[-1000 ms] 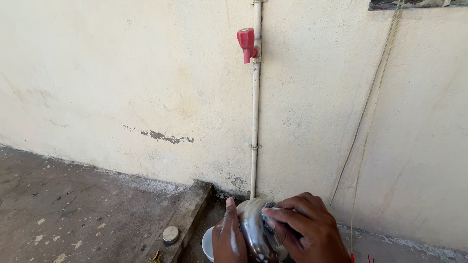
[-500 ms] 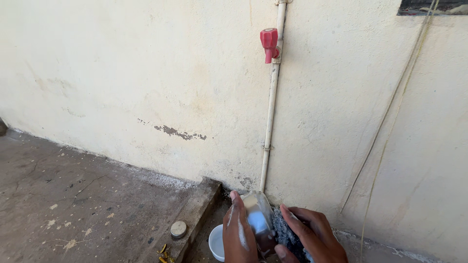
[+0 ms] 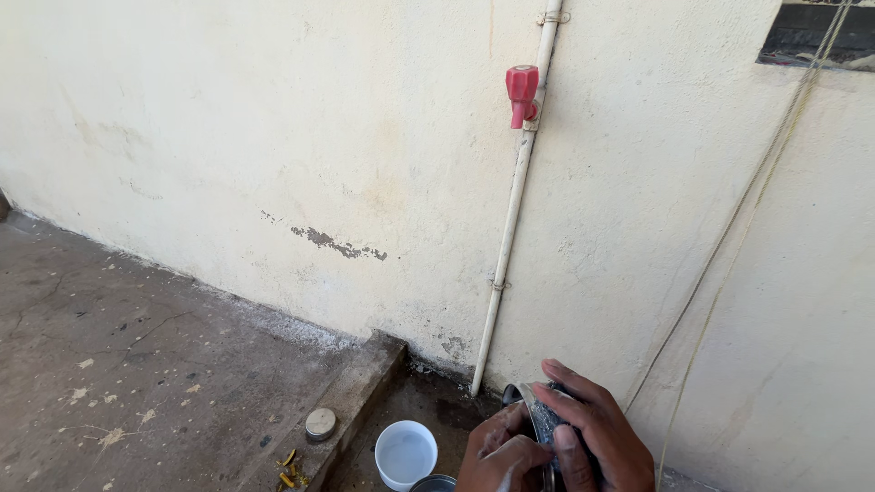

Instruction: The person washes metal plates and containers by hand using a scrubbing pad and water at a ground-level tap.

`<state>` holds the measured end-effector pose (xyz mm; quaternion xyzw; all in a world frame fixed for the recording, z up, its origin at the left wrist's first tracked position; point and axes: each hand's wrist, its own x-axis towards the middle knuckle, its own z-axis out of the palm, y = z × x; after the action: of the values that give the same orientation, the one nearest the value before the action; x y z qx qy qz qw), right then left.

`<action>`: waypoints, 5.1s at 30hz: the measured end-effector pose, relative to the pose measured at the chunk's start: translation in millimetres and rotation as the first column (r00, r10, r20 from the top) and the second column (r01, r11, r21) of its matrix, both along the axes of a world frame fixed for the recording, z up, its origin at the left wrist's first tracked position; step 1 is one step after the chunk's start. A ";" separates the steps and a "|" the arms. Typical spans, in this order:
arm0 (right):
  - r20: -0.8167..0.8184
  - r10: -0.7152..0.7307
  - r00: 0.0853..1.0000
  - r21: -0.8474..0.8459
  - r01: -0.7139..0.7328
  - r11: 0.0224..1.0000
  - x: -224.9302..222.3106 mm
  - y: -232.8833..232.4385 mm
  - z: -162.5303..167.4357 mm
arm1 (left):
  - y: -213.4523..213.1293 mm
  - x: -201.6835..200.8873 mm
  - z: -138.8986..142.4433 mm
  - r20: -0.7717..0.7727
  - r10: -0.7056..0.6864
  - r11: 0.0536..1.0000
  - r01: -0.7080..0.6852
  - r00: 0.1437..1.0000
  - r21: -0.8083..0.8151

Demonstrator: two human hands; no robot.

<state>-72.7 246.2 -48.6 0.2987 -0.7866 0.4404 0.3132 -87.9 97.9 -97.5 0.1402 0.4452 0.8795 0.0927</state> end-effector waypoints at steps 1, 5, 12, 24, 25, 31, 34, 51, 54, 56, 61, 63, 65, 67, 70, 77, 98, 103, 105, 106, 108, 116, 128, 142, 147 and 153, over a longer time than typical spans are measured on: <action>0.077 0.030 0.997 -0.062 -0.026 0.998 0.7 0.7 3.5 | 2.4 0.7 0.2 -0.014 0.011 0.998 -0.012 1.000 -0.060; 0.192 0.020 0.981 -0.184 0.016 0.983 1.2 2.0 14.9 | 20.0 -0.5 -3.0 -0.243 0.229 0.869 -0.311 0.942 -0.384; 0.334 0.089 0.938 -0.262 0.002 0.965 4.6 1.3 16.7 | 23.9 3.2 -5.7 -0.357 0.335 0.645 -0.489 0.872 -0.588; 0.696 0.078 0.714 -0.315 0.206 0.927 -19.4 17.8 33.4 | 19.4 -0.3 -20.6 -0.377 0.174 0.562 -0.406 0.910 -0.721; 0.683 0.029 0.730 -0.266 0.211 0.941 -14.0 14.8 25.1 | 15.1 -2.5 -17.3 -0.363 0.198 0.532 -0.411 0.911 -0.741; -0.026 -0.014 1.000 0.110 0.017 0.994 -7.8 -1.0 -4.2 | 12.1 15.6 2.5 -0.267 0.554 0.488 -0.567 0.789 -0.663; 0.689 0.226 0.688 -0.462 0.177 0.869 -23.1 5.8 5.5 | 16.6 17.7 9.3 -0.239 0.562 0.501 -0.555 0.792 -0.664; 0.557 0.210 0.804 -0.541 0.160 0.826 -8.2 -3.6 16.5 | -1.1 -1.4 -6.8 -0.304 0.611 0.560 -0.671 0.731 -0.486; -0.086 -0.071 0.994 -0.015 0.070 0.997 5.4 -6.5 0.1 | -0.7 -3.3 -8.7 -0.305 0.649 0.523 -0.700 0.697 -0.486; -0.409 -0.051 0.911 0.159 0.126 0.979 4.2 -11.4 -10.2 | -0.3 -5.1 -9.3 -0.308 0.661 0.564 -0.723 0.685 -0.399; 0.563 0.173 0.808 -0.481 0.150 0.864 -18.5 -13.2 -11.1 | -3.2 -3.9 -6.0 -0.269 0.679 0.515 -0.704 0.683 -0.489; 0.591 0.169 0.789 -0.481 0.177 0.858 -20.9 -9.6 -6.3 | -5.3 -1.6 -1.8 -0.340 0.672 0.470 -0.734 0.658 -0.490; 0.491 0.079 0.867 -0.349 0.113 0.930 -13.0 -6.3 -4.1 | -4.1 3.4 2.7 -0.323 0.666 0.484 -0.719 0.672 -0.499; 0.182 -0.002 0.983 -0.027 0.007 1.000 2.6 -3.2 -3.3 | -1.5 8.9 9.2 -0.314 0.635 0.537 -0.695 0.706 -0.478; -0.467 -0.047 0.883 0.350 0.233 0.907 18.0 -6.9 2.7 | 3.0 19.4 22.1 -0.531 0.591 0.554 -0.784 0.607 -0.280; 0.278 -0.110 0.954 0.046 0.102 0.994 22.4 -5.3 37.6 | -8.8 41.8 57.9 -0.317 0.599 0.614 -0.676 0.735 -0.407; -0.171 0.112 0.979 0.294 -0.058 0.954 20.0 11.6 15.7 | -15.6 15.0 -12.8 -0.230 0.648 0.586 -0.668 0.726 -0.459; 0.476 0.070 0.877 -0.101 -0.024 0.995 3.6 16.9 13.3 | -23.4 6.8 -18.0 -0.414 0.670 0.488 -0.786 0.616 -0.379; 0.555 0.003 0.832 -0.076 0.047 0.996 1.1 18.8 11.8 | -28.7 3.5 -14.7 -0.436 0.644 0.479 -0.776 0.628 -0.411; 0.596 -0.029 0.803 -0.057 0.078 0.995 2.8 19.1 9.7 | -30.5 3.4 -13.1 -0.424 0.622 0.488 -0.750 0.658 -0.447; 0.466 -0.095 0.880 0.023 0.095 0.995 5.0 19.2 5.1 | -31.8 5.9 -10.3 -0.399 0.616 0.500 -0.728 0.679 -0.468; 0.203 0.094 0.975 -0.075 -0.080 0.994 11.3 0.7 -24.7 | -27.2 18.1 5.0 -0.154 0.707 0.579 -0.690 0.690 -0.434; -0.115 0.027 0.993 0.027 -0.024 0.999 15.5 -17.4 -36.9 | -19.3 21.6 8.9 -0.326 0.696 0.402 -0.723 0.640 -0.562; -0.190 -0.046 0.981 -0.091 0.030 0.995 10.7 -6.6 -35.5 | -15.7 -35.7 -77.6 0.027 0.836 0.544 -0.823 0.548 -0.162; 0.550 0.392 0.737 -0.682 0.126 0.721 -9.2 3.6 -42.8 | -33.7 -43.5 -68.3 0.050 0.827 0.562 -0.827 0.560 -0.022; -0.118 0.006 0.993 -0.089 -0.016 0.996 16.2 -10.0 -52.9 | -12.3 -32.3 -66.6 0.114 0.847 0.521 -0.853 0.519 0.017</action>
<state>-56.5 236.2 -101.6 0.3140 -0.7447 0.4587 0.3694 -120.2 85.5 -164.1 -0.1322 0.4208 0.8333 -0.3333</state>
